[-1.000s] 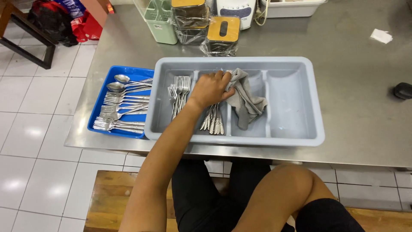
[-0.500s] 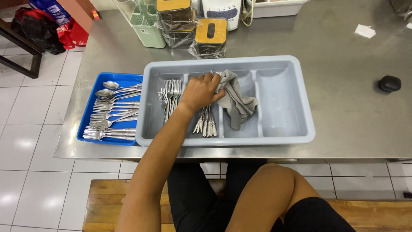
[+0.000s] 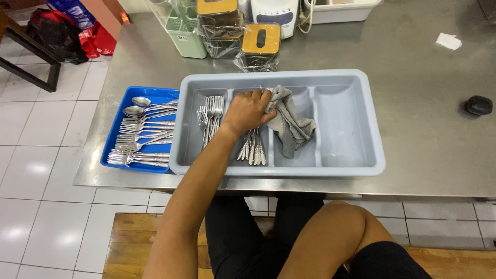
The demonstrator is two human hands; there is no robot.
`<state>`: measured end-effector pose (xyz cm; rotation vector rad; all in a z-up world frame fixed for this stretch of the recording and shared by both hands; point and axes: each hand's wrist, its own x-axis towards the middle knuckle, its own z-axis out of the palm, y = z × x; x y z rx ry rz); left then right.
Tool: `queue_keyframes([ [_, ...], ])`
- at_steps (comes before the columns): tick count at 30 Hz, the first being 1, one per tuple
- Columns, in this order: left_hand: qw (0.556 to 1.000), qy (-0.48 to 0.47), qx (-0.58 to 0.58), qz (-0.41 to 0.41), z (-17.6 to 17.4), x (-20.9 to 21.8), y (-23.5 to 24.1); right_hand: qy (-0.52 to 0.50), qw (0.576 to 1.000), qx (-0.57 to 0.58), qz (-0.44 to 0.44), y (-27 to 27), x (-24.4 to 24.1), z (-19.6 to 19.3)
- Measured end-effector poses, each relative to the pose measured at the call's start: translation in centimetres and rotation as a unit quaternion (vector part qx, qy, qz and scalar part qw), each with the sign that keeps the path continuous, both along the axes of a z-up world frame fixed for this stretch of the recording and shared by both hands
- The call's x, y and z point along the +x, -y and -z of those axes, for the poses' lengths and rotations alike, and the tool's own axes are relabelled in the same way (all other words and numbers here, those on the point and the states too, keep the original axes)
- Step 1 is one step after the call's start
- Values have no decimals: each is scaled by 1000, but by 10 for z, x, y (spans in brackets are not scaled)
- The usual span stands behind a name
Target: Wiping individual spoons and forks with a cloth and organizing them into a tray.
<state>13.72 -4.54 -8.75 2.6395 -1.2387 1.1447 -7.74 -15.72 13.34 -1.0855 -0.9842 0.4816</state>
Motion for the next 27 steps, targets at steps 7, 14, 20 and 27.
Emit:
queue_keyframes([
  [7,1000,-11,-18,5,-8,-6,-1,11,1000,-7,17,-1,4,-9],
  [14,982,-183,-37,-11,-27,-8,-19,98,985,-56,130,7,53,17],
  [20,925,-357,-119,-51,-31,-18,-42,265,831,-353,338,37,131,71],
  [27,810,-488,-324,-26,-68,-56,-65,153,842,-427,291,25,142,101],
])
